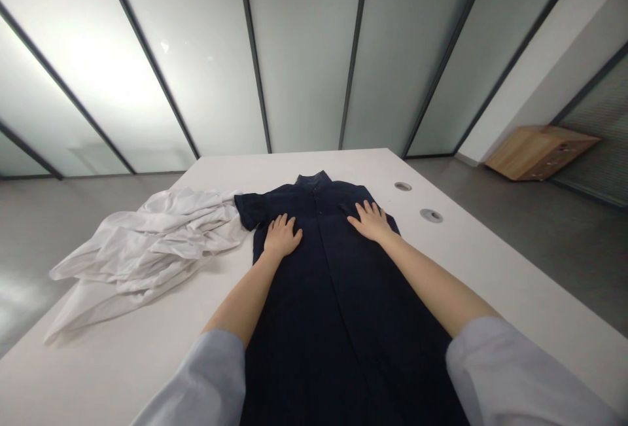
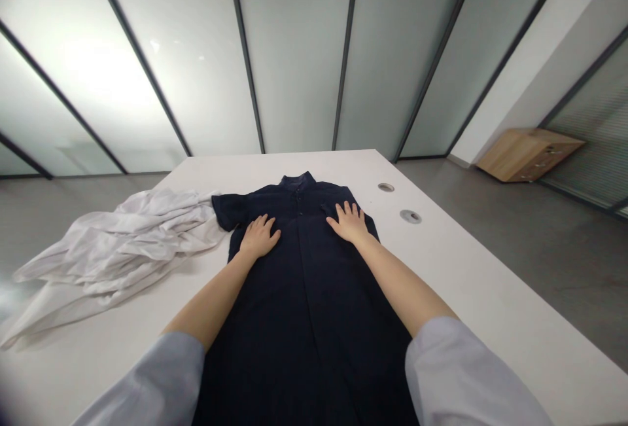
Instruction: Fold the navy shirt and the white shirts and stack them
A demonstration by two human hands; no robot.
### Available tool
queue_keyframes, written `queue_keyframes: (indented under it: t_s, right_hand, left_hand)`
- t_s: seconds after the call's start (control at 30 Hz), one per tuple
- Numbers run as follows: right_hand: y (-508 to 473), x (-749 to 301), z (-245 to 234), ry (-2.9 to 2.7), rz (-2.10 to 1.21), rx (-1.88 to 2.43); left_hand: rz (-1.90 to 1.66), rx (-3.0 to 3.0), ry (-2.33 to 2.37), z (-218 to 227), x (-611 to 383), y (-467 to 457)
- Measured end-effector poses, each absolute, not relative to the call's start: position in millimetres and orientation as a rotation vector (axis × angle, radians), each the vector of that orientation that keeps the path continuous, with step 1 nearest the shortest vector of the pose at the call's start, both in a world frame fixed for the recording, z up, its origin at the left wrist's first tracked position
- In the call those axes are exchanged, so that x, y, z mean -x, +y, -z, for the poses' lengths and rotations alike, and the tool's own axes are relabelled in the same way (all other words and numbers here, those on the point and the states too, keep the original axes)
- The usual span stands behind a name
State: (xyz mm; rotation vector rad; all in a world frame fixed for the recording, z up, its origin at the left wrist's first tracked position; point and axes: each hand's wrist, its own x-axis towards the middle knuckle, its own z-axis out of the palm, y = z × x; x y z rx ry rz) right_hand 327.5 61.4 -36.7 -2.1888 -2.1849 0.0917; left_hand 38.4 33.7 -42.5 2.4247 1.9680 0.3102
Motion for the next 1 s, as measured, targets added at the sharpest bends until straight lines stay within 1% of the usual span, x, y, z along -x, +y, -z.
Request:
queue_keyframes:
  t_s: [0.1, 0.23, 0.47, 0.57, 0.63, 0.73, 0.83, 0.93, 1.0]
  right_hand:
    - [43.5, -308.3, 37.8, -2.274, -0.107, 2.070]
    - [24.8, -288.9, 43.6, -2.359, -0.136, 1.965]
    - [21.7, -291.4, 43.2, -2.369, -0.172, 1.909]
    - [22.4, -292.0, 42.0, -2.363, -0.185, 1.900]
    - [22.4, -291.4, 41.8, -2.353, -0.189, 1.896]
    - [22.7, -290.6, 42.4, -2.345, -0.193, 1.884]
    - [23.2, -290.0, 43.0, -2.341, -0.188, 1.872]
    - [22.8, -289.0, 41.9, -2.339, -0.184, 1.870]
    - [21.9, -288.1, 40.3, -2.341, -0.194, 1.868]
  left_hand:
    - [-0.281, -2.422, 1.953, 43.5, -38.0, 35.2]
    - [-0.335, -2.430, 1.963, 42.3, -37.2, 33.5]
    - [-0.601, -2.363, 1.945, 42.4, -32.0, 32.3]
    - [-0.742, -2.282, 2.039, 36.6, -29.7, 29.0]
    - [-0.855, -2.167, 2.206, 30.2, -26.4, 26.0]
    - [-1.099, -1.842, 2.523, 20.4, -16.2, 23.5]
    - [-1.299, -1.550, 2.696, 14.4, -2.1, 25.1]
    - [-1.345, -1.434, 2.692, 11.3, 10.9, 30.7]
    - [-1.264, -1.361, 2.646, 7.9, 18.2, 36.3]
